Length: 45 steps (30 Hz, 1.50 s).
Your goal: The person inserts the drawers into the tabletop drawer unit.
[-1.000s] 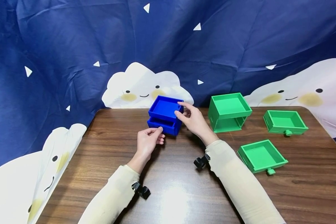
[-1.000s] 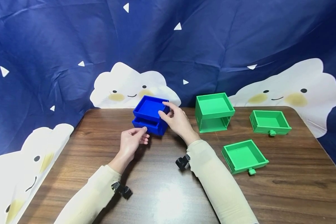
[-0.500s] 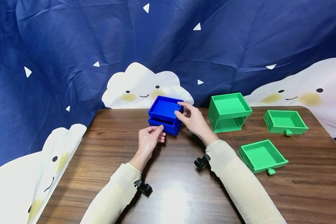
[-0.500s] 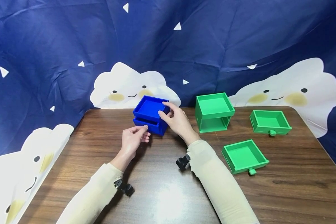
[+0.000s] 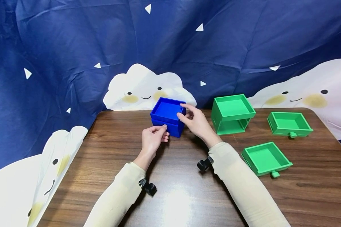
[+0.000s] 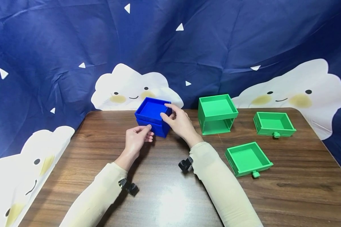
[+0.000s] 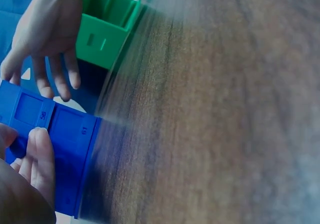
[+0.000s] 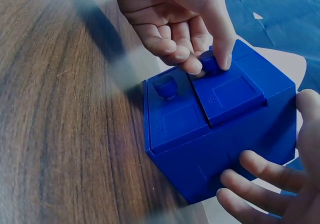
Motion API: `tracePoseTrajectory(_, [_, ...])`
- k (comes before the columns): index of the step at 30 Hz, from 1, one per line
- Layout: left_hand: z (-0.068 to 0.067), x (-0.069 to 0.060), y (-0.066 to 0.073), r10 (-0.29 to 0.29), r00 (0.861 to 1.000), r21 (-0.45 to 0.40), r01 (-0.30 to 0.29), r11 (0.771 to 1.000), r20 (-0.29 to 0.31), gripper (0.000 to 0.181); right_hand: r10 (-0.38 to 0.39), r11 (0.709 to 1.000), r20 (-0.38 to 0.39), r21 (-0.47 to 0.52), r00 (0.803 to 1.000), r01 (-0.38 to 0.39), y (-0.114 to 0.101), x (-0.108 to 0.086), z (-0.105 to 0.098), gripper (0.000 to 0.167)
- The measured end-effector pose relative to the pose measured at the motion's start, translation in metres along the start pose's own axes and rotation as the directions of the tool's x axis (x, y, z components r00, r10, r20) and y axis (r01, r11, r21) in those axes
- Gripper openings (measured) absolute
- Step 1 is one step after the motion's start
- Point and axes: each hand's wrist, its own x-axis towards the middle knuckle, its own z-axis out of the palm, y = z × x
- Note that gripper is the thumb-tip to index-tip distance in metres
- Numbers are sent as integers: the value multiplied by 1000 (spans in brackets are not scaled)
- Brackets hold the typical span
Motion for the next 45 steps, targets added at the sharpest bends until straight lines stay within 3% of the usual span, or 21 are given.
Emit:
tracePoseTrajectory(12, [0, 6, 2, -13, 999, 31, 12, 999, 32, 22, -4, 1000, 1, 11, 1000, 4, 3, 1, 1, 51])
tracePoseTrajectory(22, [-2, 6, 3, -37, 997, 60, 33, 998, 68, 25, -3, 999, 9, -36, 1000, 3, 3, 1, -1, 52])
tracePoseTrajectory(36, [-6, 6, 0, -29, 995, 67, 22, 998, 95, 28, -2, 995, 13, -99, 1000, 3, 1, -2, -2, 53])
tracePoseTrajectory(45, [-9, 3, 1, -42, 990, 87, 31, 996, 134, 24, -13, 988, 64, -150, 998, 23, 2, -5, -8, 62])
